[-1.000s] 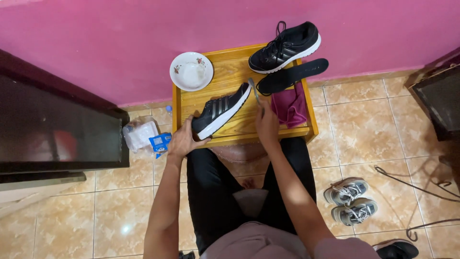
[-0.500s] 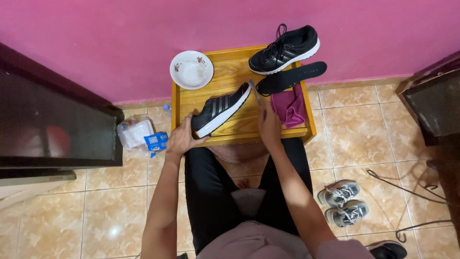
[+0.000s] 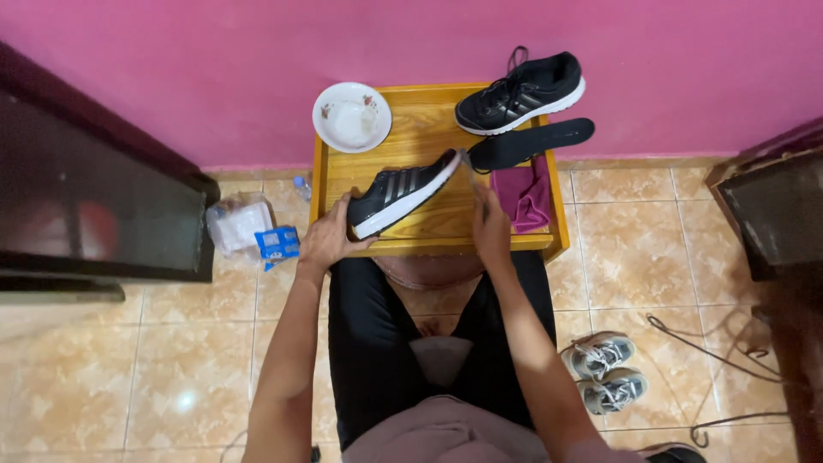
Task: Cleaning the white sole of a black sneaker using a toothbrush and cleaning solution.
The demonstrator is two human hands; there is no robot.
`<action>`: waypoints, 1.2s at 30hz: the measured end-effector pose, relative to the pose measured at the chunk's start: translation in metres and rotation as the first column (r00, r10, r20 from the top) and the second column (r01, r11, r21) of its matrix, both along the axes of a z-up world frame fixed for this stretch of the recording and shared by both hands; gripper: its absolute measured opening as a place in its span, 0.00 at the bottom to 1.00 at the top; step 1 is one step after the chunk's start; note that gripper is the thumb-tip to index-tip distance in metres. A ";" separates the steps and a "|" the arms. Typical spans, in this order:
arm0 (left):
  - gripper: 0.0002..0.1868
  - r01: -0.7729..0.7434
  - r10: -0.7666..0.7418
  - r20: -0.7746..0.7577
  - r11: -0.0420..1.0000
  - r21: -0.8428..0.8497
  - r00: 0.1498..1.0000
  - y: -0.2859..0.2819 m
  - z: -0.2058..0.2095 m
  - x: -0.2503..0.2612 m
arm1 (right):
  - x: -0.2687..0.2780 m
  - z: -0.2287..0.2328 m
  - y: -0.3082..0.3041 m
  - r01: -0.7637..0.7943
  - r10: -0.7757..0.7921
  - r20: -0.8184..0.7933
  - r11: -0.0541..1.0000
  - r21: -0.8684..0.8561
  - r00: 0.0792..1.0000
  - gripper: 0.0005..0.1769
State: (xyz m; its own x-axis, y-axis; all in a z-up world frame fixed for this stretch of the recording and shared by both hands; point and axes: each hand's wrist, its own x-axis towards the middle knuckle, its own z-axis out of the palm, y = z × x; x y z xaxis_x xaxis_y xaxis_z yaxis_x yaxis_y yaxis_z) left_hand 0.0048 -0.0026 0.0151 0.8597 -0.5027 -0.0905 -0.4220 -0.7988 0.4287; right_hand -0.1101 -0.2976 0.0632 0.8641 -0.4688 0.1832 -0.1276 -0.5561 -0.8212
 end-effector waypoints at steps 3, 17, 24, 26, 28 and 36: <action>0.60 0.038 -0.037 0.040 0.999 -0.023 0.999 0.005 -0.012 -0.003 | -0.037 0.013 0.022 0.023 -0.023 -0.041 1.000 -0.001 0.999 0.15; 0.59 0.101 -0.100 0.018 0.994 -0.042 0.995 0.006 0.008 -0.004 | -0.063 -0.044 0.083 0.042 -0.041 -0.109 0.999 0.008 0.993 0.12; 0.58 0.072 -0.071 0.014 0.994 -0.080 0.997 0.012 -0.001 -0.002 | -0.079 -0.044 0.137 -0.209 0.223 -0.176 0.973 0.098 0.959 0.16; 0.59 0.092 -0.089 0.042 0.992 -0.087 0.995 0.013 -0.012 -0.003 | -0.075 -0.073 0.107 -0.069 0.076 -0.065 0.992 0.106 0.995 0.15; 0.60 0.085 -0.081 0.055 0.993 -0.076 0.995 0.014 -0.017 0.000 | -0.074 -0.059 0.121 -0.125 0.131 -0.059 0.987 0.101 0.990 0.16; 0.59 0.113 -0.108 0.048 0.986 -0.120 0.993 0.019 -0.017 -0.005 | -0.082 -0.058 0.124 -0.148 0.149 -0.004 0.984 -0.098 0.989 0.18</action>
State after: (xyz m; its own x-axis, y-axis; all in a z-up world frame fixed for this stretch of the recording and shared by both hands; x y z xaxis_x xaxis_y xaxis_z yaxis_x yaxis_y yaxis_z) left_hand -0.0005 0.0162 -0.0018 0.8000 -0.5999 0.0118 -0.5241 -0.6890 0.5006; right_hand -0.1916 -0.1741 0.0048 0.9220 -0.3151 0.2249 -0.0349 -0.6462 -0.7624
